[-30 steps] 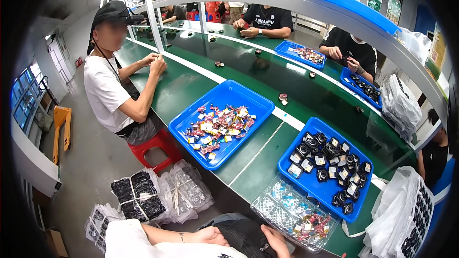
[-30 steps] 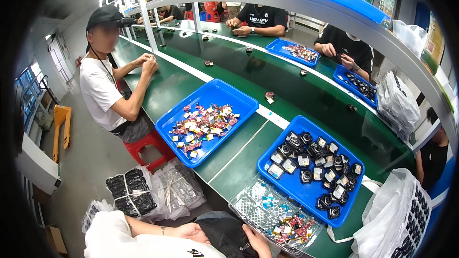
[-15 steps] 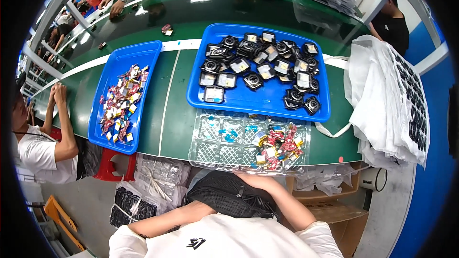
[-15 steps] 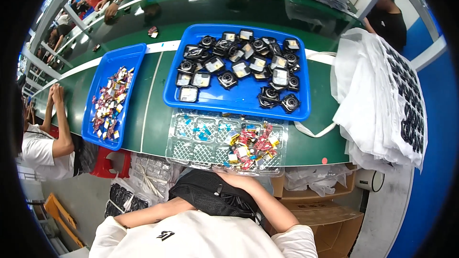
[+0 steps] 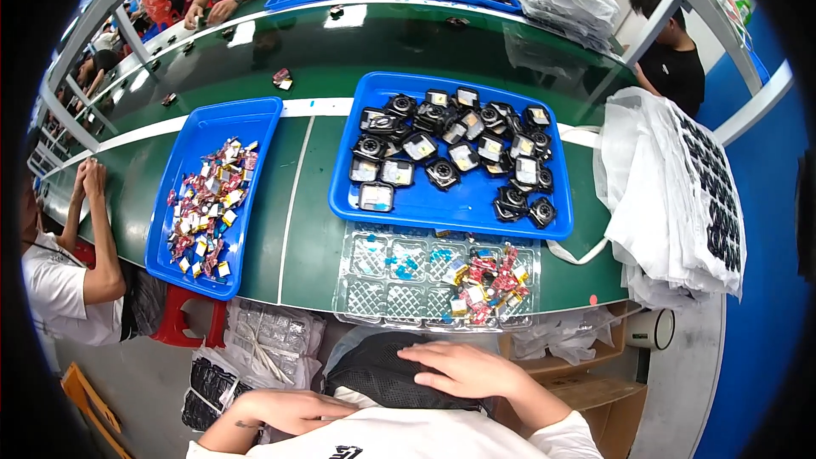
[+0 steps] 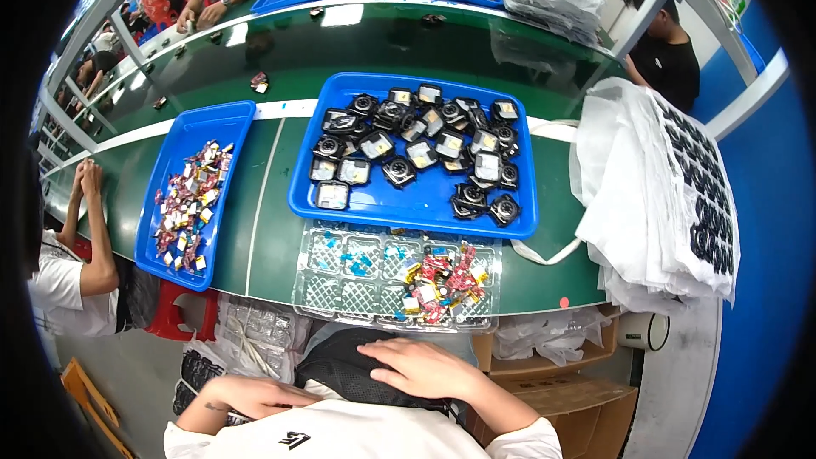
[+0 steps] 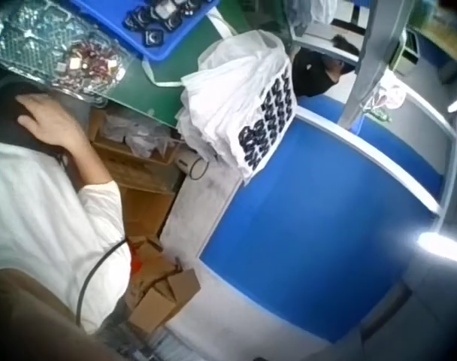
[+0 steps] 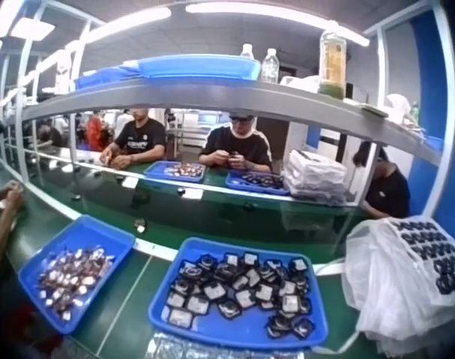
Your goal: The recorder is assembling small electronic camera modules by applying colorful labels or stickers to them while seated at a factory production line.
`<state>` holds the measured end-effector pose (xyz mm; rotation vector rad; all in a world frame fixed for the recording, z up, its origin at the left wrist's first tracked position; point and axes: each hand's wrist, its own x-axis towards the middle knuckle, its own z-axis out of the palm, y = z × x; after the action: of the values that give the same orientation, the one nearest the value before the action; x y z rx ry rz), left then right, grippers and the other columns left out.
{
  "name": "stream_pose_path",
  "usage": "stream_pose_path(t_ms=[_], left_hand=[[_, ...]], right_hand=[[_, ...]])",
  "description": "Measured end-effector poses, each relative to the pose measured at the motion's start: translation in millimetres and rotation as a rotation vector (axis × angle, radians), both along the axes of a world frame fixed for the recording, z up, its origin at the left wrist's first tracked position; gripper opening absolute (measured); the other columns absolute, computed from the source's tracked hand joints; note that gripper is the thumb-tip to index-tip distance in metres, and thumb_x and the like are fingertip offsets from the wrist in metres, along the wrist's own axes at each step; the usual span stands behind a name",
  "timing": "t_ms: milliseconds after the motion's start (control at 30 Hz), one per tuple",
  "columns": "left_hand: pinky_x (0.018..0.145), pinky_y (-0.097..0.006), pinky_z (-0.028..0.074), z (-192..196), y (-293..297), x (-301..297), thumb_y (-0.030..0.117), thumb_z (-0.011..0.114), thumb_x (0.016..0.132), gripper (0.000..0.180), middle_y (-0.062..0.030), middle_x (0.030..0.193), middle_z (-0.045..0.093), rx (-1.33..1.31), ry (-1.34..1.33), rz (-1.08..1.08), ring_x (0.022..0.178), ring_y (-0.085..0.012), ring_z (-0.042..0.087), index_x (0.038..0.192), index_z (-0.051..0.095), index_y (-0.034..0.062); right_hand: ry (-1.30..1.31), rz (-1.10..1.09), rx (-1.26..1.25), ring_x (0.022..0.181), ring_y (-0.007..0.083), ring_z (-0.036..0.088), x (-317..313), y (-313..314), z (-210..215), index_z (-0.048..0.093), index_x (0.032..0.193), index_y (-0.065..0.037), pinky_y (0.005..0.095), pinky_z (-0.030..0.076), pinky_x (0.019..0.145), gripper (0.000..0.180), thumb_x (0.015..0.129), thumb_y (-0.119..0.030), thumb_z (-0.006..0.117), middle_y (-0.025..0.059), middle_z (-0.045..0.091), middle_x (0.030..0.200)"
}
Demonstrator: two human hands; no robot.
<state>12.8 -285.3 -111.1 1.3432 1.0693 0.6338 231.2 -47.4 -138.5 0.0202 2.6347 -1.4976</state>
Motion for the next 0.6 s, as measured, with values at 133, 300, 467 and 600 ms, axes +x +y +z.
stream_pose_path(t_ms=[133,300,467,600], left_hand=[[0.084,-0.035,0.052,69.3,18.0,-61.0,0.01,0.069,0.078,0.032,-0.0147,0.106,0.069,0.33,0.515,0.63,0.093,-0.0274,0.068,0.109,0.067,-0.0002],[0.103,-0.051,0.036,51.7,54.1,-156.6,0.021,0.076,0.073,0.047,-0.017,0.133,0.052,0.659,1.424,1.093,0.126,-0.0382,0.044,0.116,0.063,0.0094],[0.105,-0.068,0.023,28.2,88.7,-204.3,0.062,0.067,0.073,0.079,-0.0252,0.149,0.031,0.168,1.416,1.101,0.138,-0.048,0.026,0.142,0.043,0.0332],[0.107,-0.045,0.036,24.3,95.4,-214.0,0.044,0.073,0.074,0.07,-0.0274,0.141,0.042,0.348,1.415,0.973,0.126,-0.0461,0.044,0.137,0.051,0.0239]], right_hand=[[0.114,0.028,-0.148,0.097,0.0307,0.064,-6.4,8.2,53.6,0.058,0.125,-0.005,0.038,0.052,0.081,0.037,0.093,-0.023,0.059,0.0146,0.065,0.112],[0.374,-0.063,-0.232,0.083,0.0275,0.067,-24.3,13.8,71.3,0.068,0.105,0.001,0.035,0.053,0.074,0.022,0.085,-0.006,0.067,0.0149,0.07,0.095],[0.494,-0.248,-0.028,0.077,0.0244,0.068,-16.3,23.1,67.8,0.07,0.096,0.002,0.0332,0.052,0.073,0.016,0.081,0.0,0.066,0.013,0.071,0.087],[0.597,-0.526,0.285,0.079,0.0265,0.066,-5.8,52.3,77.4,0.071,0.089,0.001,0.0353,0.052,0.075,0.016,0.073,0.002,0.07,0.0115,0.071,0.087]])
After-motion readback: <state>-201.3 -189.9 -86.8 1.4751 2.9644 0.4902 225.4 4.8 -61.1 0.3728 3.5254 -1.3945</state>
